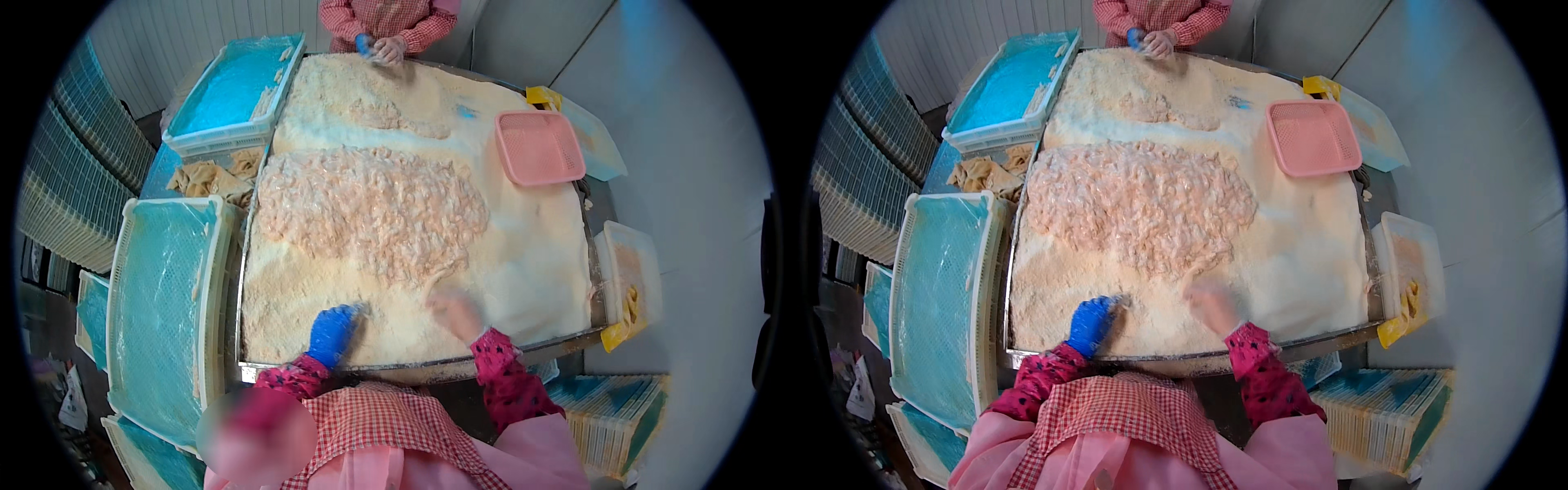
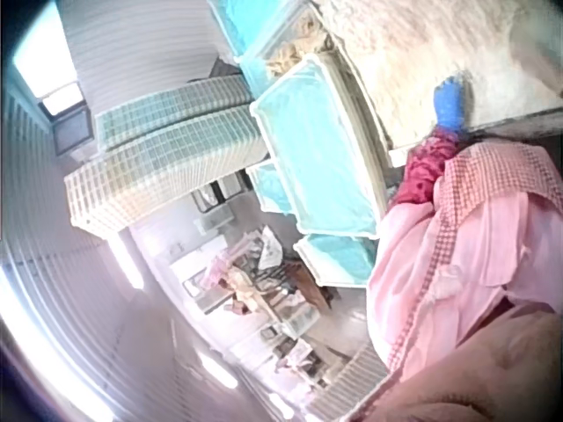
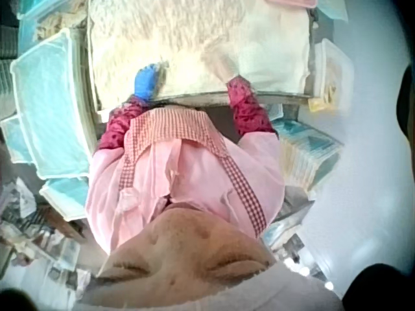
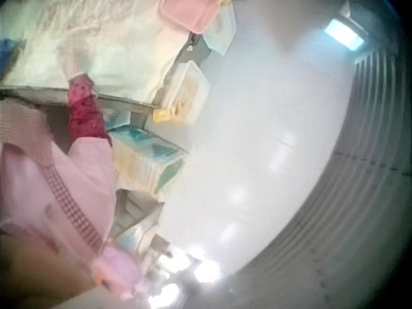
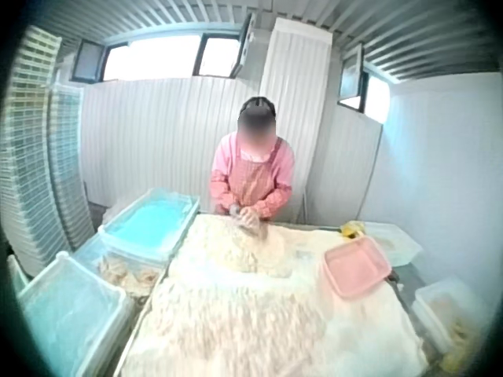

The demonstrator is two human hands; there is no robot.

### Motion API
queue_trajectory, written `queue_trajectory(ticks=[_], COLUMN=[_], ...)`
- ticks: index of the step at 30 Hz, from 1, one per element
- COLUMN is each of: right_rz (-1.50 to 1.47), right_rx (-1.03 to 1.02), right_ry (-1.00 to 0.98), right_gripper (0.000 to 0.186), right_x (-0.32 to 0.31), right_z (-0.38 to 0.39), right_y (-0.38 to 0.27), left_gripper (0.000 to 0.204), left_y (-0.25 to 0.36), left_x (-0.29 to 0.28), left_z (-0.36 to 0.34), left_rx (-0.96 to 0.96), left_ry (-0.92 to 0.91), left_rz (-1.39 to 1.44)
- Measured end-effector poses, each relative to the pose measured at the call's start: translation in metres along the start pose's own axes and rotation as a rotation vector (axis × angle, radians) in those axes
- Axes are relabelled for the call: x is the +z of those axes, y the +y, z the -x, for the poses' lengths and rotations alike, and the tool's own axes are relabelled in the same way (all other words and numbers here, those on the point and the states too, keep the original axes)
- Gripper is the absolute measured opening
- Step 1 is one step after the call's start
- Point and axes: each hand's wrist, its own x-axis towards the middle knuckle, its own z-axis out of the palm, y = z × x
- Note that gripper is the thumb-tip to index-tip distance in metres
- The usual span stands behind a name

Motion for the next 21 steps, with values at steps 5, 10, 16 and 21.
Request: queue_trajectory(ticks=[5, 10, 16, 21], right_rz=[-0.104, 0.174, -0.134, -0.029], right_rx=[0.339, -0.016, 0.060, -0.109], right_ry=[0.007, -0.038, 0.171, -0.382], right_gripper=[0.030, 0.033, 0.026, 0.018], right_x=[0.016, 0.056, 0.040, 0.012], right_z=[0.037, 0.023, 0.011, 0.014], right_y=[0.006, -0.055, -0.056, -0.022], left_gripper=[0.034, 0.033, 0.027, 0.045], left_y=[-0.004, -0.007, -0.048, -0.027], left_x=[-0.008, 0.011, -0.022, -0.046], left_z=[0.013, 0.000, 0.001, 0.023], left_rx=[-0.260, -0.130, -0.408, -0.042], left_ry=[0.147, 0.221, 0.335, 0.124], left_rz=[0.672, 0.556, 1.438, 0.153])
